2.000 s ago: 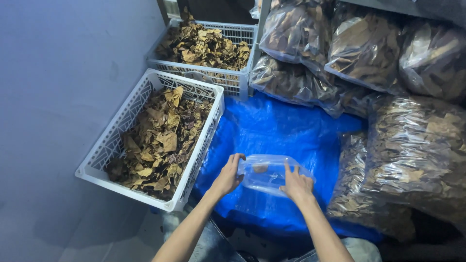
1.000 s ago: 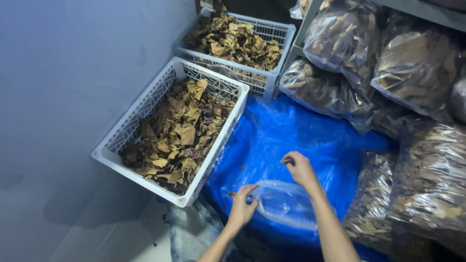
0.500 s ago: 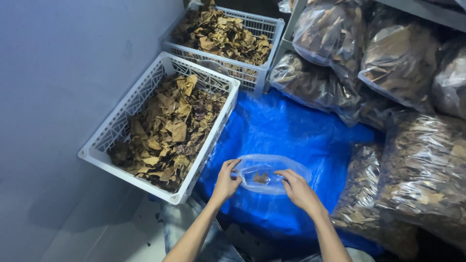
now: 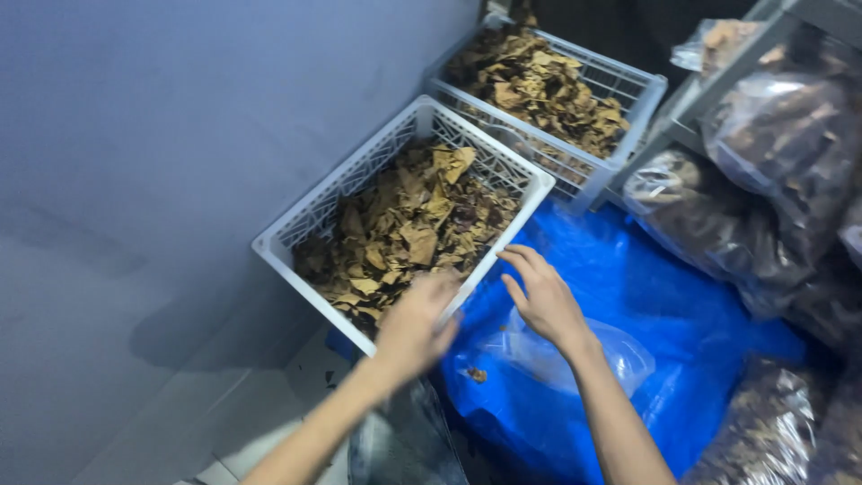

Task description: Transferring dried leaves from a plastic crate into a clear plastic bag by hand.

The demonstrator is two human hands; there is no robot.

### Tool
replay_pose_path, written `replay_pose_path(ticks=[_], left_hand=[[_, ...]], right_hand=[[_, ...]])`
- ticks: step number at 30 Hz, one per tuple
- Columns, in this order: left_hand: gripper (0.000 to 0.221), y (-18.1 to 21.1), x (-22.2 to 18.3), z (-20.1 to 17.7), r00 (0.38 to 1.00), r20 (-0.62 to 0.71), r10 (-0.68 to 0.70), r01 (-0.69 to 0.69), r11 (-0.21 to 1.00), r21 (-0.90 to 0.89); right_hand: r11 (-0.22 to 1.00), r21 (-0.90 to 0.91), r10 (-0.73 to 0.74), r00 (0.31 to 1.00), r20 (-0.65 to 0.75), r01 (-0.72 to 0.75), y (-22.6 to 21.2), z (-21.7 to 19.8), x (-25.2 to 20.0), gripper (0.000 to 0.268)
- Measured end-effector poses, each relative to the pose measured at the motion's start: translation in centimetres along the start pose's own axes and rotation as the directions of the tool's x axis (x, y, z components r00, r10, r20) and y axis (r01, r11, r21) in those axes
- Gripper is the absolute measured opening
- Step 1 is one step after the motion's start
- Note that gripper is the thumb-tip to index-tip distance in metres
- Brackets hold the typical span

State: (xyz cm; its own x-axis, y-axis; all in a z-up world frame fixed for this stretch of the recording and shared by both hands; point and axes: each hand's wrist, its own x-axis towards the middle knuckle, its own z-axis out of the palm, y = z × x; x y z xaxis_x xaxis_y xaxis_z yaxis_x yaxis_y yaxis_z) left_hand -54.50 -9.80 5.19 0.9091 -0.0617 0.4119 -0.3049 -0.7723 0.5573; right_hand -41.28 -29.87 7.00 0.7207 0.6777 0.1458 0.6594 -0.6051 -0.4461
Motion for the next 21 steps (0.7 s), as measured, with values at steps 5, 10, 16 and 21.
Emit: replay_pose_path(ticks=[5,10,16,21], left_hand=[[0.079,-11.2,1.4,-0.5,0.94,0.145,-0.31,0.225,0.879,0.421],[0.095,-13.5,1.9,-0.3,0.853,0.307,-0.422,0.261,0.855,0.449],[0.081,-13.8,1.9,0.4,0.821,0.421,-0.385,0.206,0.888,0.411],[0.095,-13.3,2.2,-0.2,0.82,0.394,-0.416,0.233,0.87,0.434]], right_hand=[[0.985,-0.141,-0.069,0.976,0.208,0.099,-1.1,5.5,6.6,0.053],[0.944,-0.323,0.059,0.932,0.359,0.064,-3.3,6.8,11.1,0.086],[0.868,-0.496,0.244,0.862,0.443,0.009,1.3,11.4,16.2,0.091],[0.862,-0.498,0.358,0.804,0.474,-0.09,7.3,16.8,18.6,0.091]])
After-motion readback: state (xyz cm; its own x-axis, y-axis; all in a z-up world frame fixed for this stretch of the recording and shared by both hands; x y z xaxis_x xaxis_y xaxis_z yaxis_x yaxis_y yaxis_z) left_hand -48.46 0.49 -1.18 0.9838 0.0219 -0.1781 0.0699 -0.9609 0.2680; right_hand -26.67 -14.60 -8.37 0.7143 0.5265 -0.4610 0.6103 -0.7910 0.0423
